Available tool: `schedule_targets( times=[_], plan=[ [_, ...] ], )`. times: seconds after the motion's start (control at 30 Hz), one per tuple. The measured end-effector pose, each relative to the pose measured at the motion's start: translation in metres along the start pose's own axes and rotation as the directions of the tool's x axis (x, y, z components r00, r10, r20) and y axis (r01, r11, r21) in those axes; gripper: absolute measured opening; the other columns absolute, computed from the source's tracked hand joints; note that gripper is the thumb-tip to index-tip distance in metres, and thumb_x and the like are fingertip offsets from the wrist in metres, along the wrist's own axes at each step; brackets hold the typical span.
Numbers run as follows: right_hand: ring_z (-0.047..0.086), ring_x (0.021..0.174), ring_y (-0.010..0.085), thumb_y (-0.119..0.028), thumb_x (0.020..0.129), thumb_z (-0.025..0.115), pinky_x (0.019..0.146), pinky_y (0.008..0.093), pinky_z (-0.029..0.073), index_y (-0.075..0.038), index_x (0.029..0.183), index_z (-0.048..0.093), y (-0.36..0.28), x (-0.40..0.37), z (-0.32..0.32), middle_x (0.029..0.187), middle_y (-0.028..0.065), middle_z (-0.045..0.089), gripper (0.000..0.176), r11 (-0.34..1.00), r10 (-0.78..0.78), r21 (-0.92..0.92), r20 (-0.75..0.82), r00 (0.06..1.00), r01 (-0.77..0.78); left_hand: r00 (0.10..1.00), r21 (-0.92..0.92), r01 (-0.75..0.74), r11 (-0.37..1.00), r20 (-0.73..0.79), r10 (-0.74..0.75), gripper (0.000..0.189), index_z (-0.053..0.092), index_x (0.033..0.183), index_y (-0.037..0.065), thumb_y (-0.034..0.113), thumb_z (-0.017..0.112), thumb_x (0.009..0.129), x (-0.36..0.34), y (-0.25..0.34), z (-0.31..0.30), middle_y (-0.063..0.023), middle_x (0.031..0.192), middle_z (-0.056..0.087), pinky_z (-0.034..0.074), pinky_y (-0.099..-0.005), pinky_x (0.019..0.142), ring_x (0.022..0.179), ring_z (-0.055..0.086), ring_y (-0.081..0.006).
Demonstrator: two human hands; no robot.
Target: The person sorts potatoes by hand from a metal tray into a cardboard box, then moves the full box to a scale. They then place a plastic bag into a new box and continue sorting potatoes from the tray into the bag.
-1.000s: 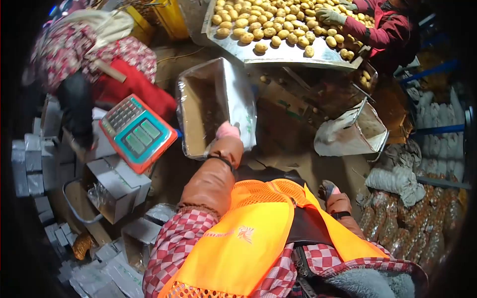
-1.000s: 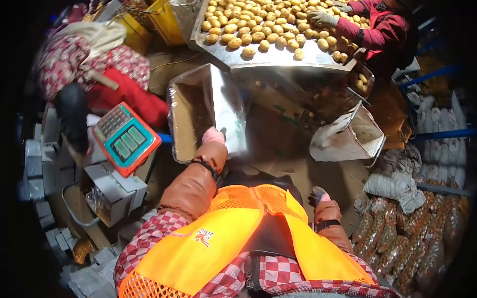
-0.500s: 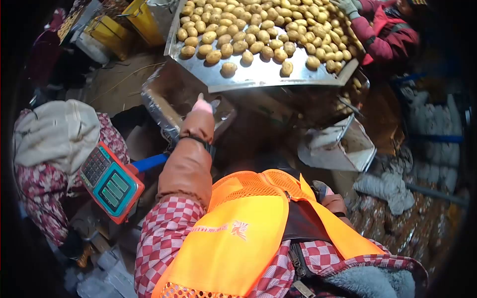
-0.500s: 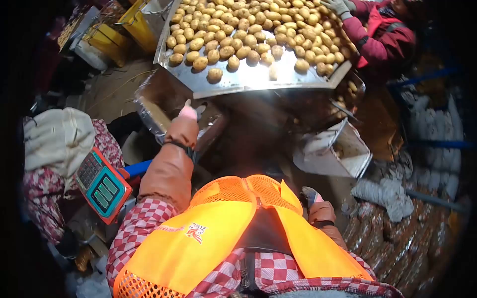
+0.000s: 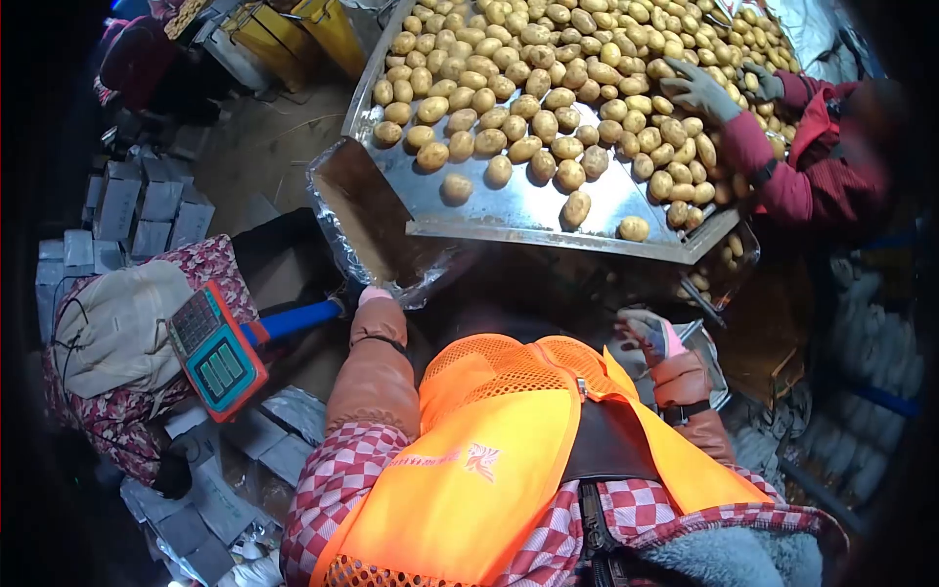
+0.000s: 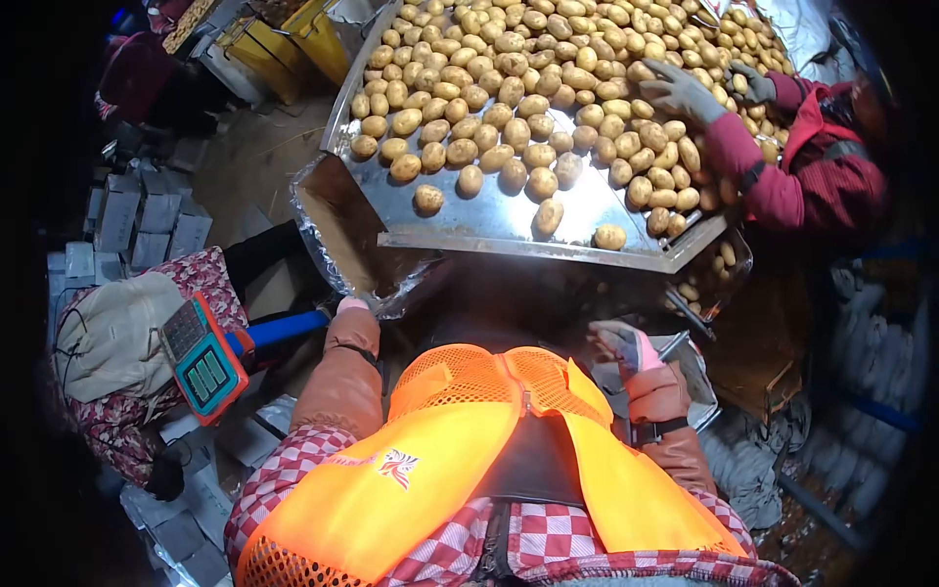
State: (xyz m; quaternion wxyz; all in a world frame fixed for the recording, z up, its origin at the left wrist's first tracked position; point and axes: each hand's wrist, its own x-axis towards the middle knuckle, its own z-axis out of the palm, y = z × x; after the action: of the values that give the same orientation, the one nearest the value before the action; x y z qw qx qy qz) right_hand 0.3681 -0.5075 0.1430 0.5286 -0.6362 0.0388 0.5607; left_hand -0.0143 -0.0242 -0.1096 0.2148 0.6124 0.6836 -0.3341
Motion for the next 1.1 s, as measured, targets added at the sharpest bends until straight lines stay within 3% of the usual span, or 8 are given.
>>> schedule_targets(
  times=[0.27,0.37,0.53,0.63,0.8,1.03,1.07,1.1],
  plan=[
    [0.061,0.103,0.0155,-0.011,0.094,0.065,0.087,0.0274,0.051,0.001,0.128,0.060,-0.146,0.103,0.048,0.115,0.0092,0.067,0.037,0.793,-0.520,-0.441,-0.134,0.844,0.419,0.999,-0.068,-0.019,0.998,0.041,0.021,0.032,0.068,0.122,0.017,0.031,0.052,0.098,-0.035,0.036,-0.031,-0.0061,0.129,0.064,0.051,-0.0349,0.096,0.119,0.061,-0.0246],
    [0.060,0.112,0.0193,-0.014,0.092,0.068,0.097,0.0315,0.048,-0.001,0.131,0.058,-0.177,0.145,0.054,0.125,0.0116,0.063,0.043,0.819,-0.505,-0.413,-0.184,0.843,0.399,0.998,-0.110,0.001,0.994,0.057,0.006,0.032,0.068,0.122,0.016,0.031,0.052,0.098,-0.040,0.028,-0.033,-0.0068,0.128,0.065,0.051,-0.0356,0.096,0.118,0.061,-0.0255],
    [0.046,0.128,0.0476,-0.048,0.077,0.079,0.107,0.0482,0.042,-0.015,0.145,0.044,-0.217,0.217,0.071,0.143,0.0325,0.042,0.083,0.207,-0.764,-0.978,-0.172,0.622,-0.016,0.996,-0.151,0.024,0.988,0.087,-0.011,0.033,0.068,0.121,0.016,0.032,0.053,0.097,-0.049,0.015,-0.030,-0.0079,0.126,0.065,0.051,-0.0368,0.095,0.117,0.062,-0.0270],
    [0.037,0.134,0.0512,-0.058,0.072,0.078,0.108,0.0512,0.040,-0.022,0.144,0.046,-0.233,0.210,0.155,0.153,0.0330,0.021,0.087,0.089,-0.526,-0.947,-0.307,0.793,-0.308,0.995,-0.169,0.043,0.985,0.101,-0.026,0.033,0.068,0.121,0.015,0.033,0.054,0.097,-0.052,0.016,-0.033,-0.0086,0.125,0.065,0.051,-0.0376,0.095,0.116,0.062,-0.0279],
    [0.035,0.137,0.0457,-0.048,0.080,0.072,0.108,0.0590,0.033,-0.023,0.146,0.041,-0.241,0.175,0.254,0.150,0.0262,0.031,0.077,-0.188,-0.257,-0.979,0.129,0.958,0.081,0.993,-0.195,0.079,0.978,0.105,-0.059,0.033,0.068,0.120,0.015,0.034,0.055,0.096,-0.061,0.023,-0.041,-0.0098,0.123,0.066,0.052,-0.0388,0.094,0.115,0.062,-0.0293],
    [0.065,0.100,0.0366,-0.029,0.082,0.072,0.084,0.0430,0.054,-0.019,0.126,0.062,-0.212,0.246,0.286,0.110,0.0172,0.066,0.046,0.189,-0.093,-0.747,0.633,0.769,0.638,0.990,-0.217,0.113,0.970,0.110,-0.091,0.034,0.068,0.119,0.014,0.036,0.056,0.095,-0.067,0.027,-0.047,-0.0114,0.121,0.067,0.052,-0.0405,0.093,0.113,0.063,-0.0314],
    [0.065,0.096,0.0367,-0.026,0.083,0.069,0.082,0.0416,0.054,-0.017,0.126,0.062,-0.226,0.256,0.285,0.108,0.0171,0.067,0.044,0.528,-0.184,-0.621,0.583,0.792,0.580,0.989,-0.224,0.117,0.967,0.115,-0.093,0.034,0.068,0.119,0.014,0.036,0.057,0.095,-0.069,0.025,-0.044,-0.0117,0.120,0.067,0.052,-0.0408,0.093,0.113,0.063,-0.0317],
    [0.068,0.092,0.0352,-0.029,0.085,0.068,0.080,0.0439,0.055,-0.013,0.115,0.066,-0.254,0.260,0.286,0.098,0.0170,0.069,0.034,0.336,-0.372,-0.667,0.555,0.744,0.666,0.989,-0.231,0.120,0.966,0.115,-0.095,0.034,0.068,0.119,0.014,0.036,0.057,0.095,-0.068,0.024,-0.046,-0.0119,0.120,0.067,0.052,-0.0410,0.093,0.112,0.063,-0.0320]
  ],
)
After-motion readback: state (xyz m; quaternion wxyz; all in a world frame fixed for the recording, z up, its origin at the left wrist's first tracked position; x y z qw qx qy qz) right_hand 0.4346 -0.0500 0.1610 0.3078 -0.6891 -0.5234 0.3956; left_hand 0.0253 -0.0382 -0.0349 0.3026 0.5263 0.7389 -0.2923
